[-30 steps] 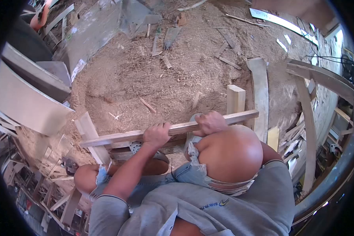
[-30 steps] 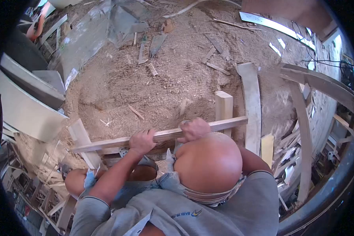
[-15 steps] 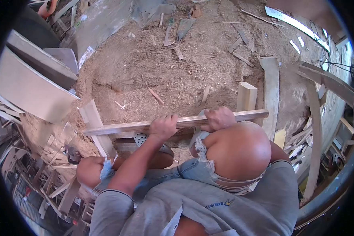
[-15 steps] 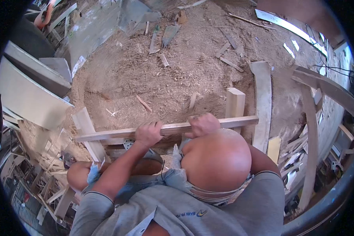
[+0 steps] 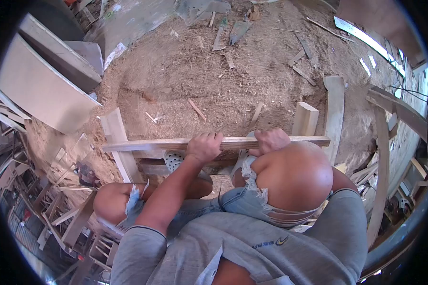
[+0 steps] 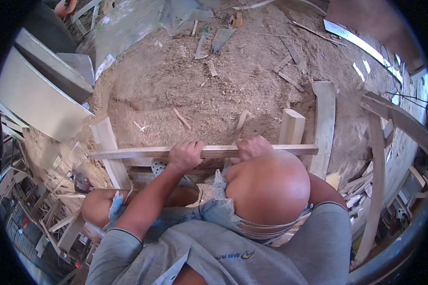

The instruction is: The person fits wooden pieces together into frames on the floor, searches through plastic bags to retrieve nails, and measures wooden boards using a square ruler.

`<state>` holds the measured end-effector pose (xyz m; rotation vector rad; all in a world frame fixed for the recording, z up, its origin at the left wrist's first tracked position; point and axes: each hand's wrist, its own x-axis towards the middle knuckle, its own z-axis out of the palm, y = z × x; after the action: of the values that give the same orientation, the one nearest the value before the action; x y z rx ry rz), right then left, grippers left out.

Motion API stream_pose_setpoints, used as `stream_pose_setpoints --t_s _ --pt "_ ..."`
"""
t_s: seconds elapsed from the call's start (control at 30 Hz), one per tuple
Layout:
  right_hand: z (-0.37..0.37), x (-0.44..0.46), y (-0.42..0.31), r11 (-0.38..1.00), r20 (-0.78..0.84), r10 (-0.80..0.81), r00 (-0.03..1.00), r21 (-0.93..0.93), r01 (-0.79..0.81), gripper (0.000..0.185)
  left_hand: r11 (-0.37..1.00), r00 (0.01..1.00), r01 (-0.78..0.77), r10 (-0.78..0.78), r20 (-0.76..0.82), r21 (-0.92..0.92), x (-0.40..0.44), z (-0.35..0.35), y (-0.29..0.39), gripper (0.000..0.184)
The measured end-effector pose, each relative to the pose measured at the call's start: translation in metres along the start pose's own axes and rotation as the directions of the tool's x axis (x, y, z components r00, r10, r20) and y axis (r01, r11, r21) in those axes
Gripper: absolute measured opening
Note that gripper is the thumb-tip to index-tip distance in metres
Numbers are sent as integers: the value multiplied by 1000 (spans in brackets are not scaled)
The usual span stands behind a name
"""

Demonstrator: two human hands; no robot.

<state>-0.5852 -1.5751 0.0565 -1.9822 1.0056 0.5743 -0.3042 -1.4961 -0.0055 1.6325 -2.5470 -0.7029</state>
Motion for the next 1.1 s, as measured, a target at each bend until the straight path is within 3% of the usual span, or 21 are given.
stream_pose_setpoints --t_s 0.1,0.2,0.3,0.4,0.5,0.6,0.7,0.8,1.0,1.1 --pt "10 2 5 999 -13 -24 1000 31 25 55 999 998 -20 18 56 28 2 -6 1 27" --pt "5 0 6 998 -28 -54 998 32 55 55 999 998 -3 0 67 42 1 -2 2 33" --pt "-8 -4 2 999 93 -34 995 -20 36 69 1000 994 12 -11 109 -8 1 -11 4 36" --pt "-6 -8 -1 1000 60 -21 998 -11 22 64 997 975 71 -62 214 -36 -1 -9 3 41" --pt "-18 -8 -11 999 69 -35 997 25 34 62 997 981 56 -44 189 -58 -1 -16 5 45" --pt "-15 -9 -14 1000 5 -19 1000 -21 20 60 992 949 115 -94 302 -54 1 -14 5 47" --pt "-15 -8 -14 1000 37 -3 999 -3 3 60 995 978 73 -58 202 -66 0 -11 3 47" --pt "-17 -8 -13 1000 16 1 1000 -7 0 58 994 971 78 -58 231 -80 0 -17 4 44" --pt "-12 -9 -11 1000 -72 1 997 -4 -1 55 994 1000 -9 11 18 -109 0 -14 1 40" --pt "-9 -10 -12 1000 -121 -3 993 10 5 54 992 999 19 -12 52 -127 -5 6 -3 40"
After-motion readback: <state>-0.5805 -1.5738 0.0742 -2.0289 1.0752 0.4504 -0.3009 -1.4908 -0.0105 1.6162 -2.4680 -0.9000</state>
